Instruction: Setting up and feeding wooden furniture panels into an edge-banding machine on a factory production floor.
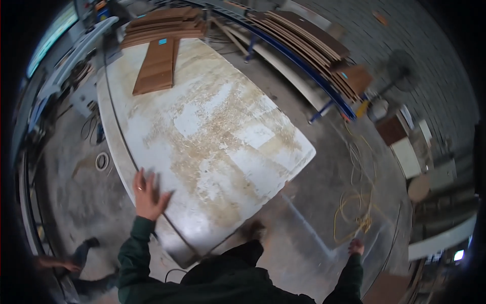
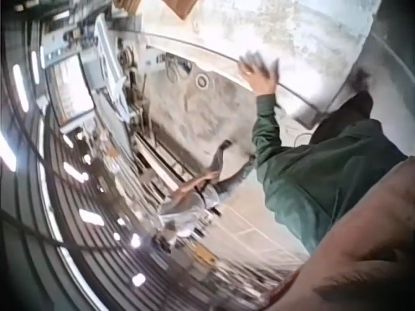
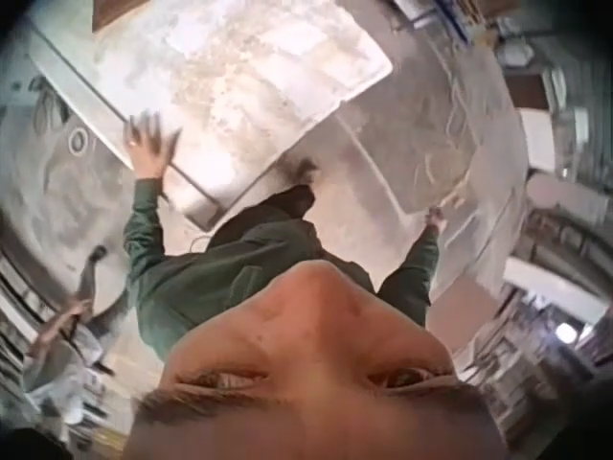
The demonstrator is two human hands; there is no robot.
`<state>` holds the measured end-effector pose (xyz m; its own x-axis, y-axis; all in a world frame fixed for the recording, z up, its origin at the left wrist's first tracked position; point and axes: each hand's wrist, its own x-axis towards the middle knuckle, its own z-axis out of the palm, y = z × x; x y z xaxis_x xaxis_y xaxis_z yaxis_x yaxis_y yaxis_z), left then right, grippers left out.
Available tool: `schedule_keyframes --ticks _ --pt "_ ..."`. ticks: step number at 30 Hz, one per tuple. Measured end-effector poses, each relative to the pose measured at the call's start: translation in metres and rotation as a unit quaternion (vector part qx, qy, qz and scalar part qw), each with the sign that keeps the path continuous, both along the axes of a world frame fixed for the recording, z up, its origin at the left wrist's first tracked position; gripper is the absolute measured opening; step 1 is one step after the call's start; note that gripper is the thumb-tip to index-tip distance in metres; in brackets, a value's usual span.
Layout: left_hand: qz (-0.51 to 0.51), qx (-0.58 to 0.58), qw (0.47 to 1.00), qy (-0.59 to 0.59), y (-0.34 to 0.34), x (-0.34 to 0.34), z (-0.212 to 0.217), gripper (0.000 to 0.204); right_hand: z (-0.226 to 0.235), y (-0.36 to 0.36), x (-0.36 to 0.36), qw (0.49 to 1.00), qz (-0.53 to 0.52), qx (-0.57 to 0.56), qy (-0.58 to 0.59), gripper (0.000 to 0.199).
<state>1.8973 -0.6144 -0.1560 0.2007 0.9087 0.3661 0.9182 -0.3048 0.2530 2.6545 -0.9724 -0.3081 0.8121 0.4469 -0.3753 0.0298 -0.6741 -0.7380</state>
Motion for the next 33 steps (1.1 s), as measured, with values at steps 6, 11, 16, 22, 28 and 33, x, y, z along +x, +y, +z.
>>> schedule_keyframes --ticks 6,11,16,22,28,33 --pt "0.243 0.096 0.961 0.089 0.012 0.003 -0.039 0.055 0.007 0.086 0.140 0.966 0.252 -0.047 0.029 0.021" --pt "0.289 0.137 0.945 -0.069 0.088 0.193 -0.032 0.049 -0.100 0.076 0.222 0.639 0.489 -0.459 -0.376 0.033" --pt "0.277 0.244 0.928 -0.040 0.185 0.335 -0.015 0.049 -0.102 0.261 0.321 0.706 0.467 -0.406 -0.345 0.035" --pt "0.408 0.280 0.863 -0.098 0.263 0.447 0.003 0.045 -0.129 0.469 0.426 0.730 0.511 -0.345 -0.294 0.038" --pt "0.501 0.258 0.820 -0.100 0.300 0.484 0.052 0.034 -0.124 0.905 0.312 0.442 0.782 -0.126 -0.422 0.019" --pt "0.454 0.221 0.724 -0.471 0.345 0.479 0.053 0.022 0.006 1.148 0.134 0.790 0.609 0.017 0.068 0.019"
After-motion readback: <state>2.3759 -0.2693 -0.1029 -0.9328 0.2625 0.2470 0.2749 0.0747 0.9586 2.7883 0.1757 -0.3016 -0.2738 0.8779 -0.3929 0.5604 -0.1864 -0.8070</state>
